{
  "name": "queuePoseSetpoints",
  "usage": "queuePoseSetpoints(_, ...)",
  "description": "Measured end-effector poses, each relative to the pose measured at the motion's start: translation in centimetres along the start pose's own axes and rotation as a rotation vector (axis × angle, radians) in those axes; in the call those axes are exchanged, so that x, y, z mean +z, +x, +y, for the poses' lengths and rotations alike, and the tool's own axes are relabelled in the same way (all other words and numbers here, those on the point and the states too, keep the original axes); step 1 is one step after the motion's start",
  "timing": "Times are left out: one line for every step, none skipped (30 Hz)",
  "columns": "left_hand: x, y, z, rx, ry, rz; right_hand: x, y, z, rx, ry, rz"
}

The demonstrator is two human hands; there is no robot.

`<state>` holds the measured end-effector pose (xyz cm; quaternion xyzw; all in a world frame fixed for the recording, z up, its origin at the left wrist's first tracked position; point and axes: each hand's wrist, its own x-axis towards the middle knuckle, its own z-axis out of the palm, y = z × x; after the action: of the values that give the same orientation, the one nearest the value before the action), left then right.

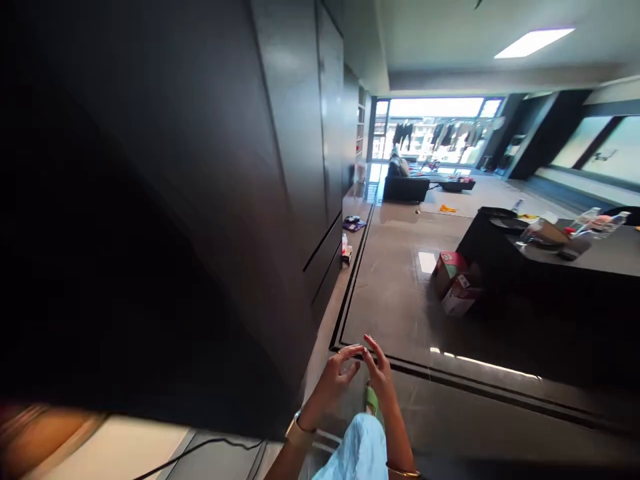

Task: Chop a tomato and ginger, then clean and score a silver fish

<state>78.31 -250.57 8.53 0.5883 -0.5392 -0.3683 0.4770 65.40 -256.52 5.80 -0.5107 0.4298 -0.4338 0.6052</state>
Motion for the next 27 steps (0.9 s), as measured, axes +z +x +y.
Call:
queuePoseSetpoints(0.1, 4.0, -0.5, 0.001, -0.021, 0.010, -0.7, 3.8, -0.2, -0.006, 0.016, 0.009)
queuePoseSetpoints(0.3, 8.2, -0.9, -0.006, -0.037, 0.025, -1.4, 7.7, -0.4, -0.010, 0.032, 0.012)
queuePoseSetpoints(0.4, 12.2, -1.1, -0.018, -0.053, 0.052, -2.1, 11.6, -0.7, -0.014, 0.046, 0.008)
queuePoseSetpoints(0.6, 16.1, -1.3, -0.030, -0.072, 0.085, -2.7, 15.4, -1.1, -0.013, 0.059, -0.002)
queuePoseSetpoints(0.6, 19.8, -1.3, -0.039, -0.095, 0.119, -3.3, 19.1, -1.6, -0.004, 0.069, -0.018)
queuePoseSetpoints(0.6, 23.2, -1.3, -0.045, -0.120, 0.148, -3.7, 22.6, -2.1, 0.012, 0.079, -0.041)
queuePoseSetpoints(0.5, 26.4, -1.4, -0.051, -0.147, 0.171, -3.9, 25.9, -2.6, 0.034, 0.089, -0.072)
queuePoseSetpoints(0.2, 29.2, -1.6, -0.059, -0.177, 0.192, -3.9, 29.0, -3.1, 0.063, 0.100, -0.104)
queuePoseSetpoints(-0.1, 31.8, -1.9, -0.073, -0.209, 0.219, -3.8, 31.8, -3.5, 0.097, 0.114, -0.133)
queuePoseSetpoints(-0.6, 34.2, -2.3, -0.096, -0.244, 0.258, -3.5, 34.5, -3.8, 0.135, 0.129, -0.161)
queuePoseSetpoints(-1.3, 36.5, -2.8, -0.123, -0.281, 0.309, -3.0, 36.9, -4.0, 0.174, 0.146, -0.186)
queuePoseSetpoints(-2.0, 38.7, -3.4, -0.150, -0.321, 0.374, -2.4, 39.3, -4.0, 0.217, 0.164, -0.206)
queuePoseSetpoints(-2.9, 40.9, -4.1, -0.175, -0.361, 0.443, -1.7, 41.7, -4.0, 0.259, 0.185, -0.228)
queuePoseSetpoints(-3.9, 43.0, -5.0, -0.192, -0.401, 0.506, -0.8, 44.2, -3.9, 0.297, 0.209, -0.254)
queuePoseSetpoints(-5.0, 45.2, -5.9, -0.205, -0.443, 0.562, 0.2, 46.8, -3.8, 0.331, 0.234, -0.285)
queuePoseSetpoints(-6.3, 47.4, -7.0, -0.212, -0.488, 0.610, 1.5, 49.5, -3.5, 0.361, 0.260, -0.320)
queuePoseSetpoints(-7.6, 49.6, -8.1, -0.212, -0.538, 0.655, 2.8, 52.5, -3.2, 0.388, 0.285, -0.358)
queuePoseSetpoints(-8.9, 51.8, -9.4, -0.209, -0.584, 0.697, 4.4, 55.5, -2.8, 0.411, 0.307, -0.396)
queuePoseSetpoints(-10.3, 54.0, -10.7, -0.201, -0.622, 0.740, 6.0, 58.8, -2.4, 0.434, 0.324, -0.434)
queuePoseSetpoints(-11.6, 56.2, -12.1, -0.188, -0.648, 0.786, 7.7, 62.0, -1.8, 0.457, 0.336, -0.469)
queuePoseSetpoints(-12.9, 58.3, -13.4, -0.173, -0.659, 0.831, 9.4, 65.2, -1.2, 0.479, 0.342, -0.499)
queuePoseSetpoints(-14.1, 60.4, -14.6, -0.160, -0.659, 0.877, 11.1, 68.3, -0.4, 0.502, 0.344, -0.526)
queuePoseSetpoints(-15.1, 62.3, -15.6, -0.156, -0.652, 0.925, 12.6, 71.3, 0.3, 0.525, 0.342, -0.548)
queuePoseSetpoints(-15.9, 64.2, -16.3, -0.157, -0.642, 0.969, 14.1, 74.0, 1.0, 0.551, 0.334, -0.562)
queuePoseSetpoints(-16.6, 65.9, -16.9, -0.164, -0.630, 1.014, 15.3, 76.4, 1.8, 0.580, 0.322, -0.570)
queuePoseSetpoints(-17.2, 67.5, -17.1, -0.174, -0.617, 1.052, 16.5, 78.6, 2.4, 0.612, 0.308, -0.574)
queuePoseSetpoints(-17.6, 68.9, -17.2, -0.185, -0.600, 1.084, 17.5, 80.5, 3.0, 0.646, 0.292, -0.578)
